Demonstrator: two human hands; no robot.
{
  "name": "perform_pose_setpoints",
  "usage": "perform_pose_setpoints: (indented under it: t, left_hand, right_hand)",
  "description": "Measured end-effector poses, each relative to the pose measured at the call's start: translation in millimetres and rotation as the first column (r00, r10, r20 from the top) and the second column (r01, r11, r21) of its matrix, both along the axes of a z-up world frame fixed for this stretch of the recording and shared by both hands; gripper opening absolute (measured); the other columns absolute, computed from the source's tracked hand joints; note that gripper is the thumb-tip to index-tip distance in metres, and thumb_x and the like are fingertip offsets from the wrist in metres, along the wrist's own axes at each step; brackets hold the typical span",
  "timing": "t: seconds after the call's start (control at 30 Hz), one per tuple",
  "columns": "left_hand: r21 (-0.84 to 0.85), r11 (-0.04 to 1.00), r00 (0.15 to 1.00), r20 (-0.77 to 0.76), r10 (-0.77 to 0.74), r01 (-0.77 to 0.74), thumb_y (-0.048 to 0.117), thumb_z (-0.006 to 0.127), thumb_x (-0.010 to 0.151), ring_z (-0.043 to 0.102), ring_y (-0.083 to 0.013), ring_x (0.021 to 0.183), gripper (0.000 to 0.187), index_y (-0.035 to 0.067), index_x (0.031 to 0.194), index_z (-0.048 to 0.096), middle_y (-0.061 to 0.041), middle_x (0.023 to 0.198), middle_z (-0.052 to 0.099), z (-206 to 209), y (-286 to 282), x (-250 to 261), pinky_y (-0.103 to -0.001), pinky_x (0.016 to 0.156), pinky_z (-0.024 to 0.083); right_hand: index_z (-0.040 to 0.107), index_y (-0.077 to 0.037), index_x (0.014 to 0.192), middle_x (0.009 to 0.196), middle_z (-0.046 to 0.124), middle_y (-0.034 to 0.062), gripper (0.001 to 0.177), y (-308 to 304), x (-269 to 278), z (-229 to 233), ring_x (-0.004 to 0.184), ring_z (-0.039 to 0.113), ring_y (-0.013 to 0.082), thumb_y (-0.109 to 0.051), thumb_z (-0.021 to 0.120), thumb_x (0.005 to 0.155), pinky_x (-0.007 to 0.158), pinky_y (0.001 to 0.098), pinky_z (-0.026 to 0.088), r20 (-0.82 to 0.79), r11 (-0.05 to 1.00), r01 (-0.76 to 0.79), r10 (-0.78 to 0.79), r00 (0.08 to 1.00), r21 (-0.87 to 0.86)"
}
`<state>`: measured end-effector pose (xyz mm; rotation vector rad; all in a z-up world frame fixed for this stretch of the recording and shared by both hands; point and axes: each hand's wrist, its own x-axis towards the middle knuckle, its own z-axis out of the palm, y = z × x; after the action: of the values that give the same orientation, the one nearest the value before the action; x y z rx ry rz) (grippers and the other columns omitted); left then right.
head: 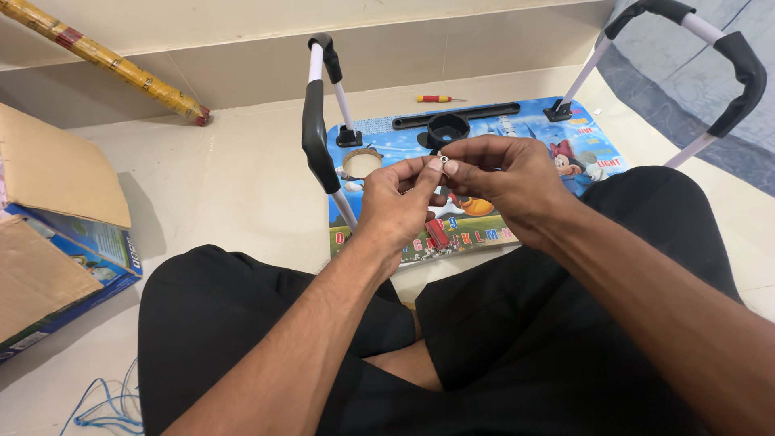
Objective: The person assembles a white and black metal frame by inserting poles into black plastic joints and tightening them with a red screwdriver. The person works on a colorful play mat on the floor, handling multiple poles and joints to build the structure.
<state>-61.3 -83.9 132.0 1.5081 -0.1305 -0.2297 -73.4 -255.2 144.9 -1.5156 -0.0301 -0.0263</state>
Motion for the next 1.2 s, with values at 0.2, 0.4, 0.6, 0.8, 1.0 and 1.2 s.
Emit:
perform_pose_setpoints:
  t: [0.2, 0.4, 0.6, 0.8, 1.0, 1.2]
  left_hand:
    - [-0.008, 1.000, 1.000, 0.001, -0.015, 0.015, 0.032, 0.060, 0.098, 0.068, -0.0096, 0.079, 0.037, 0.003, 0.117, 0.072, -0.004, 0.095, 0.076, -4, 8, 2, -0.025, 0.066, 0.056]
    - [0.041, 0.999, 1.000, 0.015, 0.005, -0.006, 0.032, 0.060, 0.099, 0.070, -0.0113, 0.079, 0.038, 0.000, 0.115, 0.073, -0.005, 0.095, 0.073, -10, 17, 2, -0.026, 0.068, 0.058]
    - [0.075, 0.994, 0.996, 0.055, 0.072, -0.076, 0.027, 0.066, 0.095, 0.069, -0.0106, 0.075, 0.034, 0.001, 0.114, 0.075, -0.005, 0.091, 0.073, -15, 28, 0, -0.026, 0.063, 0.056]
    - [0.305, 0.938, 0.985, 0.098, 0.141, -0.165, 0.029, 0.080, 0.083, 0.075, -0.0108, 0.077, 0.034, 0.005, 0.107, 0.080, -0.007, 0.094, 0.081, -34, 53, 1, -0.026, 0.069, 0.060]
    - [0.730, 0.638, 0.956, 0.070, 0.284, -0.243, 0.021, 0.090, 0.067, 0.075, -0.0146, 0.086, 0.034, 0.008, 0.096, 0.079, -0.003, 0.092, 0.079, -60, 90, 18, -0.031, 0.085, 0.059]
    - [0.818, 0.570, 0.995, 0.034, 0.090, -0.080, 0.019, 0.095, 0.062, 0.073, -0.0208, 0.094, 0.050, 0.011, 0.106, 0.071, -0.004, 0.097, 0.074, -77, 100, 45, -0.036, 0.089, 0.056]
  right_hand:
    - [0.074, 0.003, 0.114, 0.097, 0.076, 0.0105, 0.027, 10, -4, 5, 0.082, 0.070, 0.0142, -0.005, 0.075, 0.088, 0.075, 0.0286, 0.060, 0.014, 0.999, 0.000, 0.001, 1.000, -0.050]
    - [0.076, 0.003, 0.109, 0.093, 0.078, 0.0109, 0.024, 21, -4, 5, 0.080, 0.074, 0.0146, -0.008, 0.077, 0.087, 0.074, 0.0283, 0.062, 0.015, 0.990, 0.007, -0.005, 1.000, -0.143]
    - [0.075, 0.003, 0.108, 0.094, 0.077, 0.0088, 0.021, 30, 9, -9, 0.080, 0.073, 0.0127, -0.012, 0.071, 0.093, 0.074, 0.0279, 0.063, 0.115, 0.961, 0.003, 0.030, 0.993, -0.277]
    - [0.073, 0.003, 0.106, 0.090, 0.075, 0.0081, 0.020, 40, 35, -40, 0.078, 0.072, 0.0124, -0.014, 0.068, 0.096, 0.072, 0.0286, 0.063, 0.012, 0.971, -0.052, 0.056, 0.998, -0.232]
    - [0.073, 0.003, 0.105, 0.087, 0.075, 0.0095, 0.022, 49, 71, -78, 0.076, 0.071, 0.0124, -0.017, 0.068, 0.097, 0.070, 0.0273, 0.061, -0.160, 0.947, -0.148, 0.105, 0.982, -0.285]
    - [0.073, 0.003, 0.105, 0.087, 0.075, 0.0069, 0.023, 61, 97, -114, 0.073, 0.070, 0.0116, -0.017, 0.070, 0.094, 0.070, 0.0261, 0.060, -0.212, 0.913, -0.272, 0.213, 0.954, -0.306]
